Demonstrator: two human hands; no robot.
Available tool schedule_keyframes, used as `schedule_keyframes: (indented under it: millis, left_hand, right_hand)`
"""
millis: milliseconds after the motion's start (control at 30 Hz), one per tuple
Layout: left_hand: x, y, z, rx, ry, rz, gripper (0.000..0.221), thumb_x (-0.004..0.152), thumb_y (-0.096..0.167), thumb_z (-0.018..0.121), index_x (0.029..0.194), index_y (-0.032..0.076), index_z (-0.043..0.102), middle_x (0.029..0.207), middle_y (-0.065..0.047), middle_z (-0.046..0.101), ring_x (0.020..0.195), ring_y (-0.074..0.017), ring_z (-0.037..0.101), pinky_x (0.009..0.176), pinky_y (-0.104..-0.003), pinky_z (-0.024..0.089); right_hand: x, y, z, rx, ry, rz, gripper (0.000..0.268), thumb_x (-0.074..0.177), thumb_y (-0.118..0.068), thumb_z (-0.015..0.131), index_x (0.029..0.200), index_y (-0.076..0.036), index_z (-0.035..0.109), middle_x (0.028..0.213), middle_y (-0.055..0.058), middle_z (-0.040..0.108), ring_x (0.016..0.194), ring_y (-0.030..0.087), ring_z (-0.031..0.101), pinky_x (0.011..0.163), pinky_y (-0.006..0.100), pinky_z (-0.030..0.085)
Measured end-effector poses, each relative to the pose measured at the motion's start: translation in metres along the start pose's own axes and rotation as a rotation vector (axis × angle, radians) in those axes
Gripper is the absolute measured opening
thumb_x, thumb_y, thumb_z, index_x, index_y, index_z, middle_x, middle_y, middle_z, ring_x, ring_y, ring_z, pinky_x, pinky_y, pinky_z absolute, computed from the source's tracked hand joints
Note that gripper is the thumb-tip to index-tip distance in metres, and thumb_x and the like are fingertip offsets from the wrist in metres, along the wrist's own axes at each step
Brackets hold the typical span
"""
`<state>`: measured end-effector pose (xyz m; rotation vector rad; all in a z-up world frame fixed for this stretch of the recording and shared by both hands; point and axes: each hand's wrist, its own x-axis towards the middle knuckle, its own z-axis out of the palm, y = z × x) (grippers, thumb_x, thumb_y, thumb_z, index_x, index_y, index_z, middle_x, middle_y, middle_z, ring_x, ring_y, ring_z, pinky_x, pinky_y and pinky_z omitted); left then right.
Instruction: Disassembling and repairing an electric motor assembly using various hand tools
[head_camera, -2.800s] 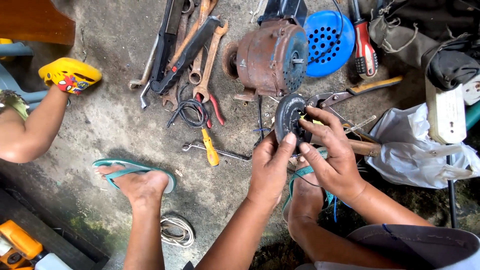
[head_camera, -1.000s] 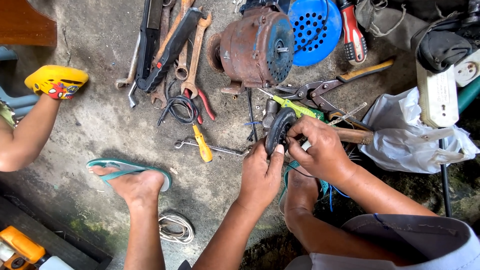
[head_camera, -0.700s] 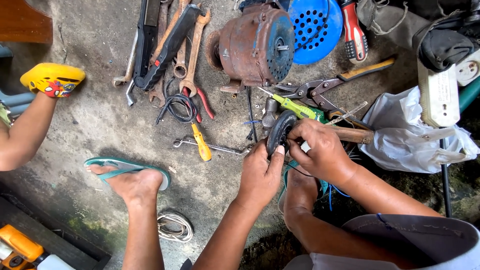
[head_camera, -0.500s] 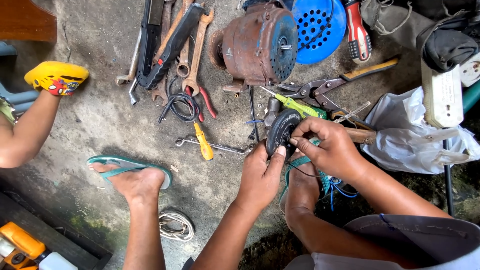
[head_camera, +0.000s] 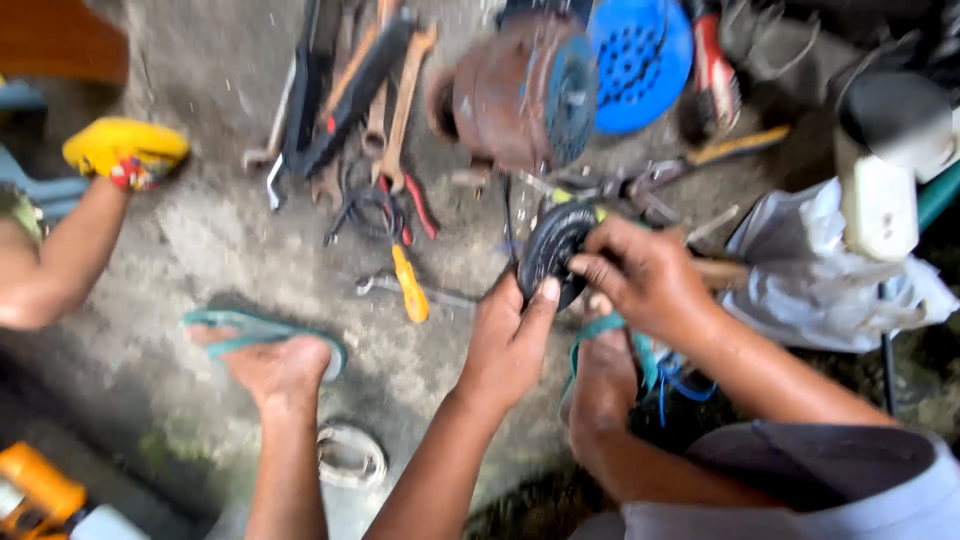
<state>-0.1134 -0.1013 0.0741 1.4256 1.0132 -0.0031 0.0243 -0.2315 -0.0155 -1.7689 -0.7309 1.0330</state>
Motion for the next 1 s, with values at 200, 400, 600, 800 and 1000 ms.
schedule_keyframes:
  millis: [200,400,600,800,1000]
  left_hand:
    - [0.005,0.01,0.007,0.171,0.057,0.082,0.032,0.102,0.026,0.056,0.114,-0.002,0.066,0.097,-0.028,0.068,0.099,-0.0451,0.069,0.08,-0.052,0.055]
    - [0.003,-0.006,0.026,0.395,0.083,0.351,0.064,0.091,0.025,0.069,0.147,-0.002,0.051,0.131,-0.033,0.057,0.118,-0.0552,0.06,0.096,-0.058,0.054]
    - [0.008,0.01,0.033,0.325,0.095,0.463,0.062,0.093,0.03,0.069,0.146,0.003,0.054,0.139,-0.025,0.053,0.122,-0.0483,0.062,0.1,-0.053,0.055]
    - [0.014,0.02,0.025,0.341,0.21,0.59,0.046,0.091,0.025,0.072,0.133,0.007,0.065,0.133,-0.016,0.06,0.111,-0.0355,0.07,0.097,-0.045,0.06]
    - [0.025,0.03,0.012,0.314,0.242,0.587,0.038,0.093,0.014,0.068,0.13,0.003,0.066,0.131,-0.022,0.061,0.115,-0.0397,0.067,0.097,-0.049,0.057]
  right_hand:
    - [-0.001,-0.009,0.01,0.177,0.039,0.06,0.017,0.092,-0.005,0.074,0.109,-0.008,0.071,0.077,0.009,0.072,0.073,0.017,0.069,0.072,0.035,0.058]
    - [-0.001,0.001,0.014,0.584,0.141,0.073,0.017,0.094,0.001,0.072,0.109,-0.002,0.067,0.09,0.007,0.068,0.088,0.014,0.066,0.084,0.032,0.059]
    - [0.005,0.005,-0.002,0.704,0.185,0.066,0.022,0.09,-0.001,0.074,0.111,0.0,0.068,0.1,0.012,0.071,0.093,0.019,0.067,0.09,0.039,0.06]
    - [0.004,0.008,-0.014,0.679,0.153,0.075,0.024,0.091,0.001,0.071,0.115,0.0,0.067,0.104,0.01,0.07,0.096,0.017,0.067,0.092,0.036,0.06]
    - [0.004,0.012,-0.025,0.661,0.131,0.081,0.027,0.092,0.002,0.068,0.118,-0.001,0.066,0.109,0.009,0.07,0.098,0.016,0.067,0.094,0.033,0.059]
